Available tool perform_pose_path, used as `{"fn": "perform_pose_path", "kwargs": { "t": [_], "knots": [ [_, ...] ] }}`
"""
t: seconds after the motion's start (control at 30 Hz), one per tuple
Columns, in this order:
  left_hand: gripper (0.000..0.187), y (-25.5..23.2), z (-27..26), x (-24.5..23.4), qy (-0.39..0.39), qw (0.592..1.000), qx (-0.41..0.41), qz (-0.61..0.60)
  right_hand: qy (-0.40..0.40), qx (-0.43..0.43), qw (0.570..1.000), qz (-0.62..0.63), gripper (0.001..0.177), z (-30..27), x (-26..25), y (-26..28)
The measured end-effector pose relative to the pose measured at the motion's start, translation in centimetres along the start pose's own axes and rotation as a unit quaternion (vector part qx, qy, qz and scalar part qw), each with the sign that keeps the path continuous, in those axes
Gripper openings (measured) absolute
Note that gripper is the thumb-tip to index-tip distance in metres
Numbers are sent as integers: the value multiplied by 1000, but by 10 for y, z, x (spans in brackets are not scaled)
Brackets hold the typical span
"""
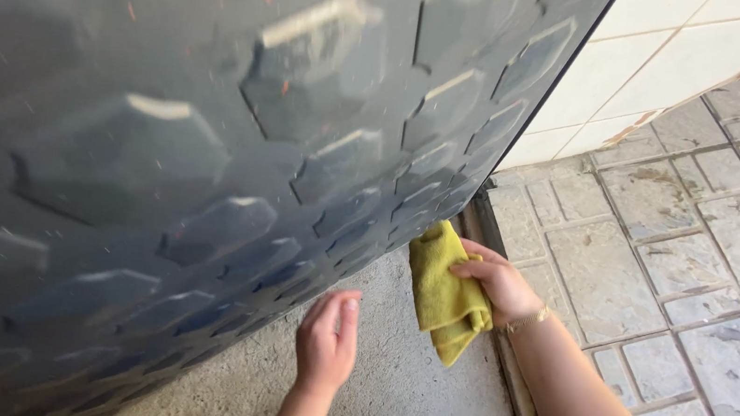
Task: The person wipes a dark gray textured metal door with a yellow cloth, then rinses the cloth at an outdoor tap and wrings it out. The person returns to wipe the same door again and then wipes a brown door with a glass panel.
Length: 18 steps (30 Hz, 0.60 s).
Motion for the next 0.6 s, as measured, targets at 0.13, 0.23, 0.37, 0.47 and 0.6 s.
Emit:
{"fn": "perform_pose_path", "kwargs": {
  "t": [0.13, 0.23, 0.37, 0.47, 0.6],
  "knots": [
    [32, -72, -4, -30, 7, 999, 33, 2, -59, -6, 998, 24, 31, -41, 19, -2],
    [30, -129, -3, -55, 49, 996, 70, 12, -203, -40, 977, 46, 30, -77, 15, -15],
    [27, -206, -2, -93, 74, 994, 83, 7, -238, -8, 967, 85, 33, -132, 26, -21],
    [24, -265, -15, -123, 91, 992, 86, 14, -261, 25, 959, 110, 31, -181, 47, -6],
    [24, -339, -31, -166, 96, 993, 65, 30, -276, 58, 949, 142, 27, -241, 76, 35]
  ]
}}
Point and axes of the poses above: each hand's wrist, its own z-axis towards the middle knuckle, its own x-axis out of the palm, y = z × x, the point moved 7 cm from there along z, towards the middle knuckle, and after that the axes turned 10 degrees about -x, right-handed, at the moved point
